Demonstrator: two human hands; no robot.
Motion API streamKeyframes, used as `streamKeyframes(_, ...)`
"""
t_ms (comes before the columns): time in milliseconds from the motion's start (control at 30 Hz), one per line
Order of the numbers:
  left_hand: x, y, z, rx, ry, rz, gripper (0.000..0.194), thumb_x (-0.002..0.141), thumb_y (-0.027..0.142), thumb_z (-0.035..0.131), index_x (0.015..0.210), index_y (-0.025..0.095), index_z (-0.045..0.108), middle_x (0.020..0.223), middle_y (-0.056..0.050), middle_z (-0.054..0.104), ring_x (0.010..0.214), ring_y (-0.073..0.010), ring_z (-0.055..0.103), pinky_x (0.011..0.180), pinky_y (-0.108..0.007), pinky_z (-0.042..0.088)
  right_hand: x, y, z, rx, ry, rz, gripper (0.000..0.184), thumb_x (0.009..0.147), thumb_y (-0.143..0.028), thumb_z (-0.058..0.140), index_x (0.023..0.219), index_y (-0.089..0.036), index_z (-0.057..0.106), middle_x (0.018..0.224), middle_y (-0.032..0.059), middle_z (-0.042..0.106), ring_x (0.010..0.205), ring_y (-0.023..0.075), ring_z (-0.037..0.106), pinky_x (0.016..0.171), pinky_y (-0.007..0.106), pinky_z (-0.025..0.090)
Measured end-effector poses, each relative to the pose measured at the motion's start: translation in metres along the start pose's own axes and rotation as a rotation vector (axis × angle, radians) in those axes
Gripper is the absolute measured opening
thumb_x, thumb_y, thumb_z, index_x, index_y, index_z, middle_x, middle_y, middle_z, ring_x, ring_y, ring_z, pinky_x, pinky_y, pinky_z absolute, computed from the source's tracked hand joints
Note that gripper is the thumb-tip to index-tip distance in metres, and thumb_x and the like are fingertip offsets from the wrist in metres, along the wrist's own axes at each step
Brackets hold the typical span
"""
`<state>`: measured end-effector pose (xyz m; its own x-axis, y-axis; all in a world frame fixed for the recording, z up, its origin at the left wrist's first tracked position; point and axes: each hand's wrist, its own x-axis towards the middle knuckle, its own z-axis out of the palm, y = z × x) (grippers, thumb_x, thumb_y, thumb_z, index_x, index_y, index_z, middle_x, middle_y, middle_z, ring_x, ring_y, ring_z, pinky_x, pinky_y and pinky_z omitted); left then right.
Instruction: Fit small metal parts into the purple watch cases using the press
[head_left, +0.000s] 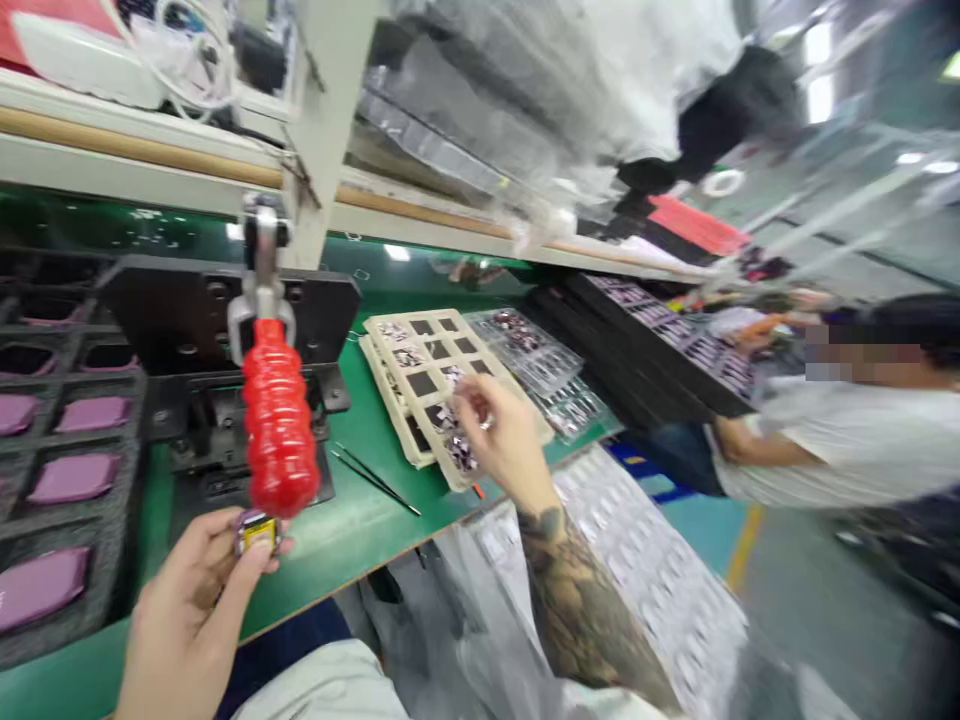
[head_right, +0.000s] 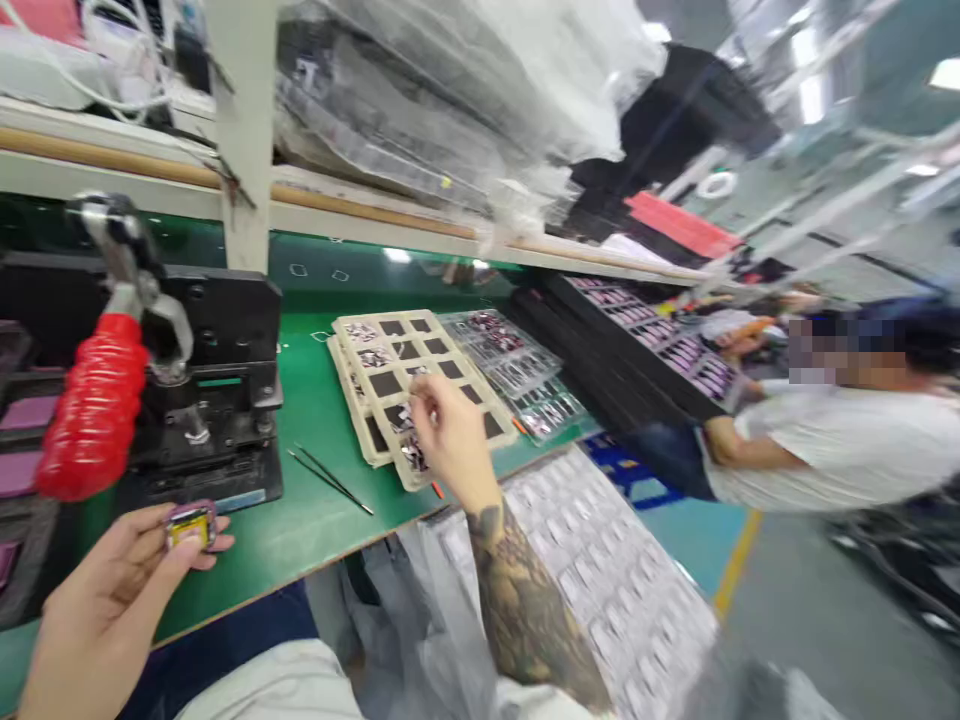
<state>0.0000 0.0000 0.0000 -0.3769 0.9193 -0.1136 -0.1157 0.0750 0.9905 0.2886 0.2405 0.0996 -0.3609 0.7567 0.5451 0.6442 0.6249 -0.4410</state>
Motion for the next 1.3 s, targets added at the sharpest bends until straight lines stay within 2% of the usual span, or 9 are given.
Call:
streamKeyframes(133,-0.004,0.026,0.012,0.266,-0.016,0.125,0.022,0.112,0.041,0.067,0.122,0.023,0.076,0.106,-0.005,0.080,0.088,-0.0186,0.074,0.081,-0.027,0.060,-0.037,-0.025,0.014,0.202,0.091,-0.058,0.017,0.102,-0.017,0.076,0.115,-0.027,0.082,0.107,0.0049,0.081,0.098,0.0226,0.076,0.087,0.038,0.059)
streamKeyframes(267,-0.001,0.040,0.015,0.378,-0.108,0.240,0.020,0.114,0.033,0.063,0.122,0.028,0.081,0.111,-0.003,0.078,0.096,-0.0166,0.071,0.088,-0.026,0.056,-0.065,-0.071,0.051,0.464,0.049,-0.092,0.031,0.096,-0.006,0.079,0.115,-0.030,0.084,0.100,0.0029,0.081,0.088,0.0211,0.074,0.082,0.037,0.060)
streamKeyframes(367,-0.001,0.042,0.014,0.348,-0.129,0.234,0.021,0.115,0.029,0.061,0.124,0.027,0.080,0.120,-0.004,0.077,0.109,-0.0172,0.072,0.096,-0.026,0.054,-0.076,-0.110,0.078,0.704,-0.015,-0.040,0.028,0.098,-0.007,0.077,0.111,-0.029,0.085,0.090,0.0020,0.073,0.082,0.0189,0.067,0.075,0.035,0.056)
streamKeyframes(500,0.000,0.041,0.014,0.337,-0.120,0.230,0.015,0.113,0.027,0.065,0.114,0.024,0.079,0.107,-0.002,0.073,0.095,-0.0153,0.068,0.086,-0.025,0.051,-0.078,-0.135,0.099,0.851,-0.132,0.034,0.021,0.098,-0.012,0.079,0.107,-0.029,0.087,0.093,0.0023,0.066,0.089,0.0184,0.065,0.078,0.033,0.057)
streamKeyframes(667,0.000,0.039,0.014,0.322,-0.132,0.220,0.016,0.114,0.029,0.063,0.112,0.021,0.076,0.098,-0.001,0.067,0.087,-0.0151,0.062,0.080,-0.027,0.048,-0.083,-0.134,0.102,0.808,-0.199,0.030,0.024,0.101,-0.009,0.077,0.111,-0.029,0.086,0.100,0.0026,0.071,0.094,0.0176,0.069,0.083,0.032,0.060)
streamKeyframes(867,0.000,0.041,0.011,0.308,-0.106,0.226,0.026,0.116,0.033,0.057,0.095,0.020,0.065,0.088,0.001,0.061,0.079,-0.0144,0.056,0.073,-0.028,0.043,-0.082,-0.122,0.094,0.470,-0.256,-0.482,0.055,0.098,-0.020,0.086,0.150,-0.015,0.069,0.127,0.0163,0.075,0.118,0.0304,0.072,0.099,0.049,0.062)
streamKeyframes(1000,0.003,0.042,0.007,0.336,-0.106,0.247,0.031,0.116,0.033,0.057,0.087,0.020,0.060,0.082,0.002,0.058,0.074,-0.0134,0.053,0.070,-0.027,0.043,-0.080,-0.119,0.097,0.354,-0.225,-0.603,0.062,0.099,-0.017,0.084,0.157,-0.015,0.062,0.124,0.0167,0.079,0.112,0.0306,0.074,0.093,0.047,0.066)
streamKeyframes(1167,-0.005,0.036,0.001,0.355,-0.080,0.266,0.019,0.111,0.034,0.067,0.100,0.021,0.076,0.092,-0.002,0.074,0.081,-0.0152,0.068,0.074,-0.027,0.053,-0.094,-0.124,0.092,0.383,-0.189,-0.511,0.060,0.109,-0.036,0.073,0.164,-0.021,0.054,0.132,0.0168,0.077,0.122,0.0296,0.075,0.101,0.047,0.067)
streamKeyframes(1300,-0.011,0.037,0.006,0.144,0.213,0.209,0.024,0.099,0.032,0.084,0.119,0.023,0.075,0.109,-0.003,0.085,0.092,-0.0183,0.083,0.085,-0.026,0.066,-0.127,-0.099,0.060,0.319,-0.073,-0.250,0.060,0.107,-0.044,0.075,0.160,-0.023,0.055,0.139,0.0170,0.074,0.126,0.0287,0.075,0.106,0.045,0.066)
